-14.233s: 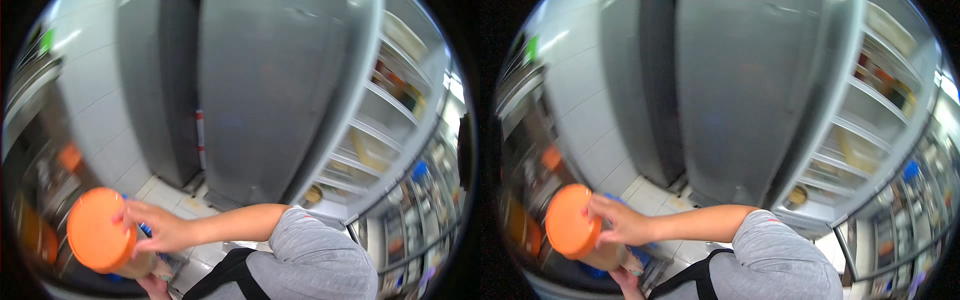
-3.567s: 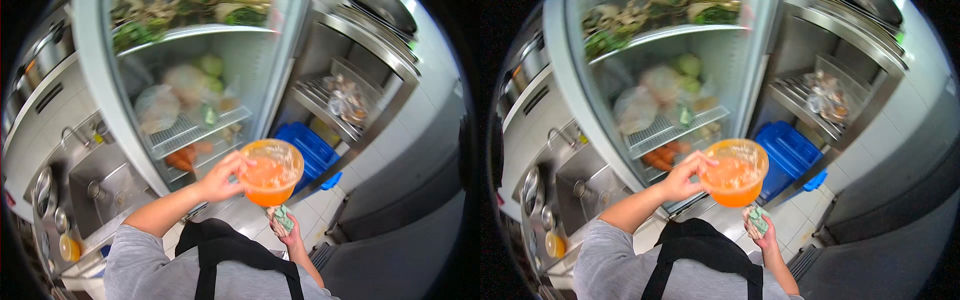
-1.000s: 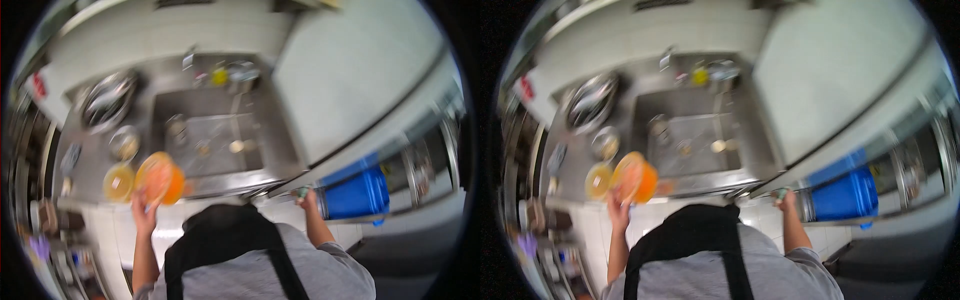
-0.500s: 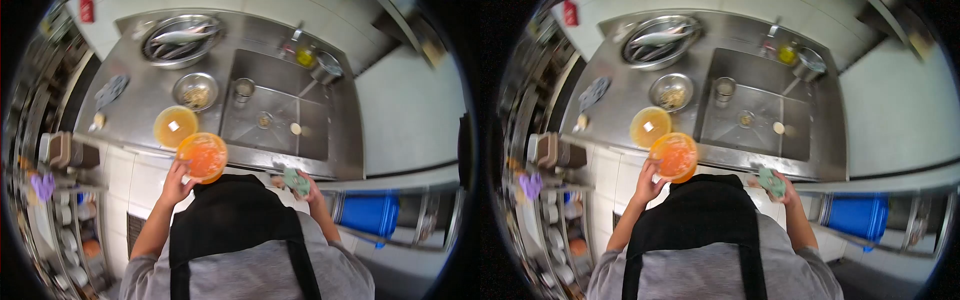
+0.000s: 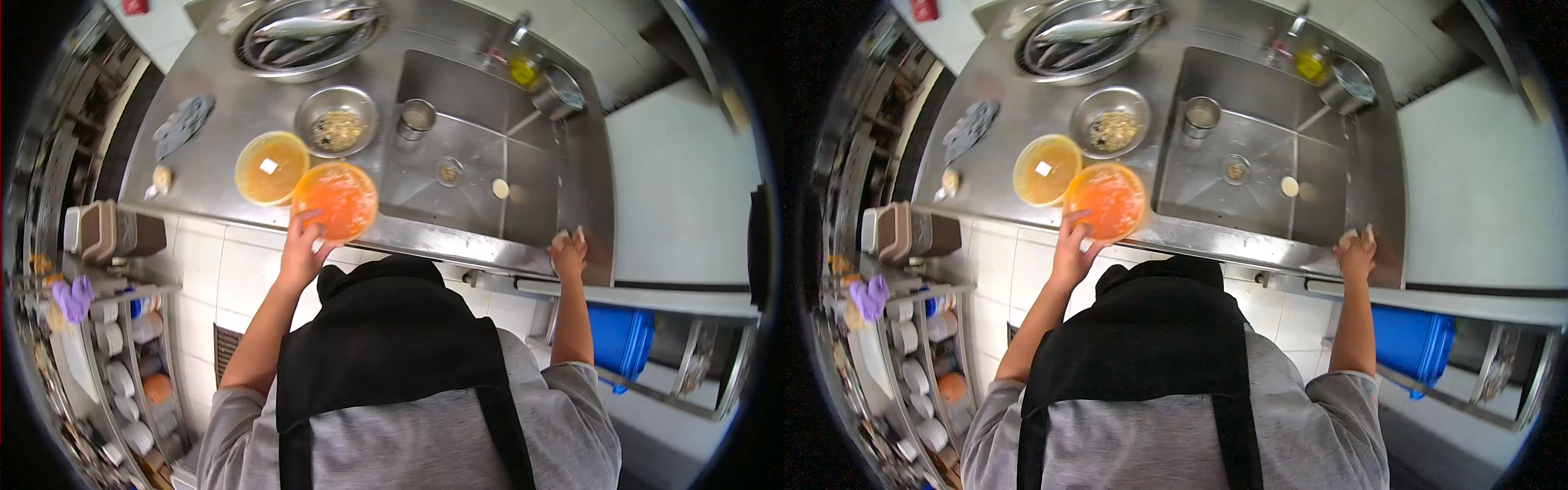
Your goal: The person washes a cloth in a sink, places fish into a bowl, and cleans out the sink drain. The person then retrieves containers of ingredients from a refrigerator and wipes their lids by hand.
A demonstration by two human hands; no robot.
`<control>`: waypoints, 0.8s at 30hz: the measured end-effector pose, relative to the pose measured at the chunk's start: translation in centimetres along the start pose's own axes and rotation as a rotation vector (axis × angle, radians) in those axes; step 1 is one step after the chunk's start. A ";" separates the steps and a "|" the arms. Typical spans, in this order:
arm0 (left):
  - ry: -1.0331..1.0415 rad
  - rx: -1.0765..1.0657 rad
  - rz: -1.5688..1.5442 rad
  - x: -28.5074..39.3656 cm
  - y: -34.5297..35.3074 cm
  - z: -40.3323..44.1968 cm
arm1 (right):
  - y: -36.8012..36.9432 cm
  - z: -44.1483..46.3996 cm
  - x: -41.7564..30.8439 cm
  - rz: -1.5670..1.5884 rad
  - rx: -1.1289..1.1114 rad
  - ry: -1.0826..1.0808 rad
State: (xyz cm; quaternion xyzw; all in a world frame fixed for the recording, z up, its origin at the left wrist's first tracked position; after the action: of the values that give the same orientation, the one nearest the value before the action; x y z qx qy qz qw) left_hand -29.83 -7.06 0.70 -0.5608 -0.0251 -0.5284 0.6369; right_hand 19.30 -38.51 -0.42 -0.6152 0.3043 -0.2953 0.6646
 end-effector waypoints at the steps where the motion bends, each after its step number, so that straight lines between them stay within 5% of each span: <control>1: 0.019 -0.037 0.047 0.0 -0.3 0.8 | -1.1 -0.2 -2.2 -0.096 0.071 0.001; 2: 0.047 -0.072 0.096 0.4 -0.2 1.2 | -1.5 -0.1 -4.1 -0.185 0.152 0.005; 4: 0.033 -0.037 0.236 1.3 -0.5 1.4 | -0.3 1.2 -9.4 0.163 0.188 -0.324; 6: 0.038 -0.013 0.371 2.2 -0.5 1.6 | -0.4 0.8 -18.4 0.450 0.008 -0.371; 8: -0.059 -0.044 0.512 2.3 -0.4 1.8 | -1.8 -1.5 -27.6 0.579 -0.088 -0.695; 11: -0.063 -0.035 0.138 1.4 0.0 1.8 | -4.0 -5.3 -37.0 0.461 -0.086 -1.073; 15: 0.013 -0.047 0.117 1.3 0.8 1.1 | -2.2 -4.3 -41.7 0.740 -0.148 -0.973; 17: 0.012 -0.023 0.107 1.6 1.2 0.9 | 0.1 -2.0 -42.1 0.962 -0.112 -0.691; 20: 0.047 0.000 0.173 2.4 1.7 0.7 | 1.1 -0.6 -43.3 0.795 -0.322 -0.597; 24: -0.158 0.228 -0.140 1.0 2.0 0.1 | 1.2 -0.5 -44.5 0.727 -0.184 -0.566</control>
State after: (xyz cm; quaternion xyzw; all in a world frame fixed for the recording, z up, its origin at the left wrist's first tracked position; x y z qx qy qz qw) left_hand -27.90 -8.03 -0.01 -0.5214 -0.1740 -0.5197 0.6540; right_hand -9.58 -4.65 0.17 -0.5816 0.3316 0.1644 0.7244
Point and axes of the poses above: each hand's wrist, its own z-axis towards the middle knuckle, its own y-axis out of the palm, x = y × z, the point moved 5 cm from there along z, towards the middle knuckle, and after that the axes turned 7 degrees about z, right-handed, at the moved point
